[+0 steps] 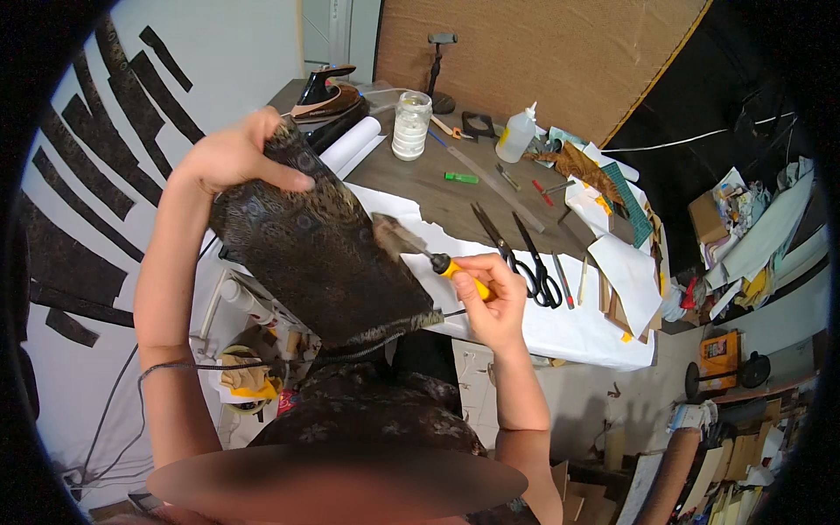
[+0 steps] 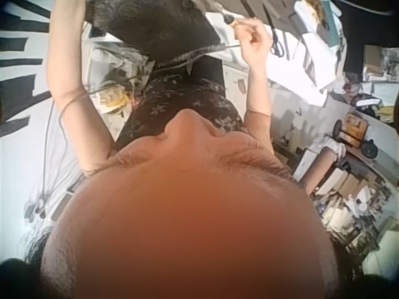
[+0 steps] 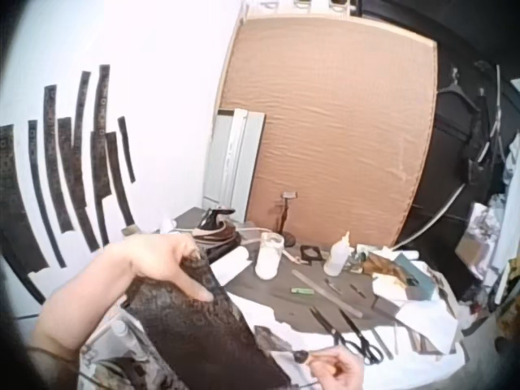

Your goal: The person uses a yellow-handled tool to press and smooth gold leaf onto a rectangular board with a patterned surface. They repeatedly lift and reposition the board while applying pressure along the edges and corners to secure the leaf.

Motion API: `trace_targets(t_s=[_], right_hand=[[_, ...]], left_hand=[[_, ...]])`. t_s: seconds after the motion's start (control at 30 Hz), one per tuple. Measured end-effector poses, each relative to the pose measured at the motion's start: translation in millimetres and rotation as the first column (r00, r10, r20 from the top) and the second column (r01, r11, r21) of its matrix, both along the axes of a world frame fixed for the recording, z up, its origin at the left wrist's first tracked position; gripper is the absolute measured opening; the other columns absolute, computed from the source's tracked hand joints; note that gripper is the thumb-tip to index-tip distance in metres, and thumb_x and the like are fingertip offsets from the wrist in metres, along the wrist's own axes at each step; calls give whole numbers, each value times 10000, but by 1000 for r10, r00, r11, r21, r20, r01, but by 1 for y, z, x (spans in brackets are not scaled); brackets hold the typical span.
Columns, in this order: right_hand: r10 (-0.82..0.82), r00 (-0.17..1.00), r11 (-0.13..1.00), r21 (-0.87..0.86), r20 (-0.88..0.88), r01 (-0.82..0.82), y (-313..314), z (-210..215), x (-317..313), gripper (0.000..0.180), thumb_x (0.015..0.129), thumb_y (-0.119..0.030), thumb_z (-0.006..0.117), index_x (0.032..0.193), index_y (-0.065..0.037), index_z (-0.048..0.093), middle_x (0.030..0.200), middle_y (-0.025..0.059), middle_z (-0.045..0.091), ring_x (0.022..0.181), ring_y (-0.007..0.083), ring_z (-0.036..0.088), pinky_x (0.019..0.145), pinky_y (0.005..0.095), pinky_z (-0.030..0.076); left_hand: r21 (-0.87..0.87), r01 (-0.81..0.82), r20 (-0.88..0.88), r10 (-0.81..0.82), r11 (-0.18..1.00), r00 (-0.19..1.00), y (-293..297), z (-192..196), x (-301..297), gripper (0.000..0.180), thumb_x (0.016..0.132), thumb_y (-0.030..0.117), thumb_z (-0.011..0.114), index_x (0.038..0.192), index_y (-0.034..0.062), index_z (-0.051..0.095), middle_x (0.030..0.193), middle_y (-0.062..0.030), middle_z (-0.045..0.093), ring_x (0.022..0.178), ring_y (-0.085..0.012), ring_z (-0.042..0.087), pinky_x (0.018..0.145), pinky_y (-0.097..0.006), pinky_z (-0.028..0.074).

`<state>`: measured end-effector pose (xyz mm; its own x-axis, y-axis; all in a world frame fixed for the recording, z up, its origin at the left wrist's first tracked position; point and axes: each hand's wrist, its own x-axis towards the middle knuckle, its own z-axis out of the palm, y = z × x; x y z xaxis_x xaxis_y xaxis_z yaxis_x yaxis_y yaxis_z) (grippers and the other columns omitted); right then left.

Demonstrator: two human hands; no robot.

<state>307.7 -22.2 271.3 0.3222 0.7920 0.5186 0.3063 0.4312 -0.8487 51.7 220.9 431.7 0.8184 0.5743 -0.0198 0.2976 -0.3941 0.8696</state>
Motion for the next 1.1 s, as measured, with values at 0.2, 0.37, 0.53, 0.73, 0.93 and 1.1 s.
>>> trace_targets(t_s=[0.2,0.37,0.53,0.73,0.93,1.1], right_hand=[[-24,974,999,19,-225,29,-17,-10,6,124,998,-90,657,1069,6,624,760,20,610,647,76,550,607,221,433],[-102,993,992,72,-53,106,-19,3,3,153,958,-48,693,1088,33,686,830,48,668,670,69,588,617,210,454],[-55,981,997,59,187,45,16,34,-4,185,912,-15,742,1083,54,721,933,110,750,810,119,694,717,227,528],[-2,961,991,132,276,-36,34,33,-7,181,883,-8,775,1050,50,736,842,113,740,706,100,643,659,215,494],[21,992,995,92,127,-33,34,15,-8,150,904,-29,771,1030,44,733,813,60,730,660,27,566,594,179,419],[111,994,993,43,-2,-111,35,9,-5,127,936,-46,747,1036,27,715,828,28,715,646,0,505,567,173,361]], left_hand=[[150,-267,37,265,952,964,12,19,-26,431,672,128,952,885,-7,603,830,-27,647,781,-107,600,705,-260,483],[290,-241,11,249,926,968,13,20,-25,386,708,135,939,854,0,608,771,17,624,737,-84,556,660,-262,458],[239,-78,-8,82,968,997,0,21,-12,267,704,55,909,739,-2,650,712,34,645,674,-60,541,648,-254,457],[170,77,14,-80,982,997,-8,19,-4,281,693,36,913,716,6,635,703,68,621,680,-48,537,658,-242,459],[212,86,-27,-82,973,996,-14,20,-3,372,698,-5,921,869,24,591,802,63,609,803,-53,552,749,-246,475],[275,85,-32,-79,958,996,-16,22,1,407,696,-19,921,917,29,583,849,47,624,829,-60,560,780,-257,495]])
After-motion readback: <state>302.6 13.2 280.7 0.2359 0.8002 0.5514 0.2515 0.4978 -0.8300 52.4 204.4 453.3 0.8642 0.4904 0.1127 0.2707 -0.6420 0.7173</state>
